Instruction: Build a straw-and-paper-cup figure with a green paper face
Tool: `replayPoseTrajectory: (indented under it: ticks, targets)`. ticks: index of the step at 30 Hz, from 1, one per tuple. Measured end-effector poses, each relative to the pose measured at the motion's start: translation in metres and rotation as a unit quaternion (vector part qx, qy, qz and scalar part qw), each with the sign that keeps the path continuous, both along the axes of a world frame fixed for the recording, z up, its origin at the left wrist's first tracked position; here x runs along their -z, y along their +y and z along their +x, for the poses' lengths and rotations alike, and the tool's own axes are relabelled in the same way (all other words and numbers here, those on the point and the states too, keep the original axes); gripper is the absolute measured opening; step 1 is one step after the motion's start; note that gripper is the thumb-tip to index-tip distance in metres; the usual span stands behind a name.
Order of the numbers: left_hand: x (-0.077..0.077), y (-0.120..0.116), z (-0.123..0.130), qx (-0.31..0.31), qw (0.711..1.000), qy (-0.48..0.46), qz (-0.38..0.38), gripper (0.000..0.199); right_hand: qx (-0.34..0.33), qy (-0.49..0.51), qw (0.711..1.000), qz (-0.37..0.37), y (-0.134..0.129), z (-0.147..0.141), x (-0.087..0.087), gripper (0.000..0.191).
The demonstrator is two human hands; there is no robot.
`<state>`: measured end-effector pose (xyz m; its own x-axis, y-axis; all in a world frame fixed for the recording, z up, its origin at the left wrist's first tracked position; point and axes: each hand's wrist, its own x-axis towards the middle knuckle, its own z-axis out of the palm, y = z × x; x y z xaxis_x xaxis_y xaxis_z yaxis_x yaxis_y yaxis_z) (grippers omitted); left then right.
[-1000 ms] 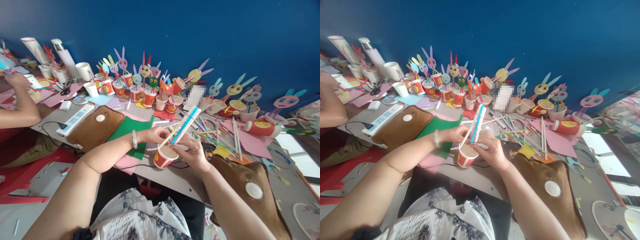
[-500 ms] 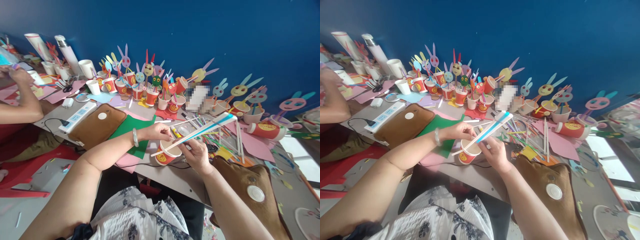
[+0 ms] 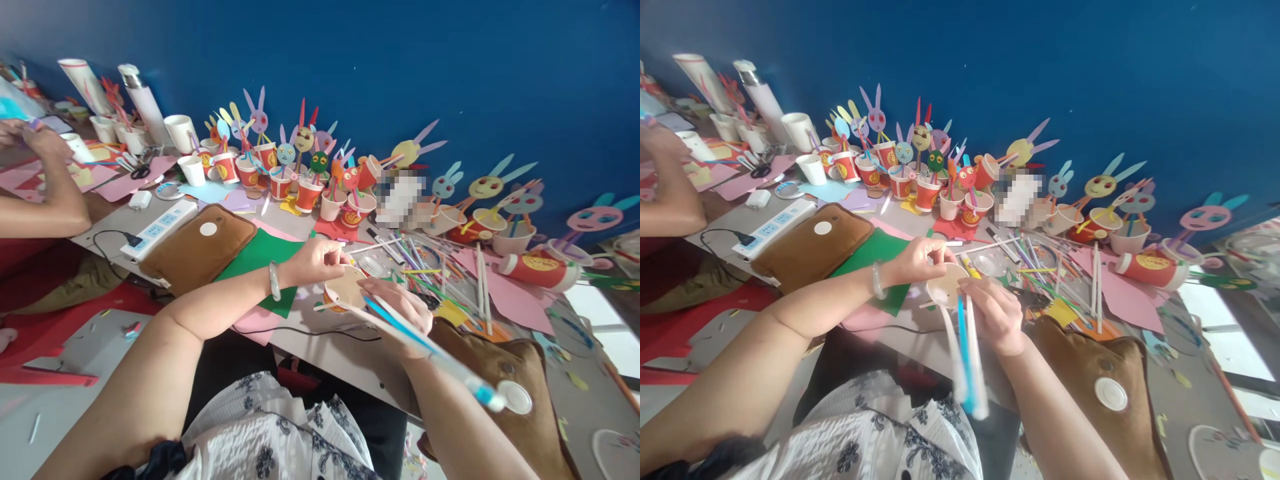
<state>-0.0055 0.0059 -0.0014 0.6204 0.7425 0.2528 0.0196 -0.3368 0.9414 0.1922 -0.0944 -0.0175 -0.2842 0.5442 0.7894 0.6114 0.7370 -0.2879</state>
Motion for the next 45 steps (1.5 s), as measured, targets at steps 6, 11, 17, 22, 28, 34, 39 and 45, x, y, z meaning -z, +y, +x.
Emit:
replayPoseTrajectory:
  ticks: [6,11,17,22,28,34,39,45]
  targets:
    - [0.003,0.001,-0.001,-0.03,0.998,0.033,0.046,0.023,0.028,-0.047,0.998,0.025,-0.003,-0.005,-0.005,0.033]
    - [0.009,0.007,0.0,-0.055,0.996,0.034,0.066,0.008,0.019,-0.096,0.995,-0.036,-0.002,-0.002,-0.01,0.022]
    - [0.008,0.004,0.0,-0.024,0.99,0.081,0.114,0.015,0.036,-0.132,0.99,0.031,-0.003,0.001,-0.008,0.025]
    - [0.004,0.002,0.0,-0.014,0.985,0.098,0.141,0.018,0.005,-0.122,0.989,0.088,-0.001,0.0,-0.001,0.032]
    - [0.006,0.005,0.0,-0.004,0.988,0.104,0.114,0.018,-0.016,-0.145,0.985,0.094,0.0,0.0,-0.001,0.028]
    - [0.009,0.01,0.001,0.01,0.992,0.096,0.086,0.017,-0.002,-0.183,0.978,0.096,-0.001,-0.001,-0.001,0.027]
    - [0.009,0.01,0.001,0.016,0.994,0.084,0.066,0.015,-0.001,-0.201,0.975,0.093,-0.002,-0.004,-0.004,0.023]
    - [0.01,0.009,0.0,0.013,0.996,0.072,0.043,0.015,-0.01,-0.222,0.971,0.082,-0.004,-0.009,-0.011,0.018]
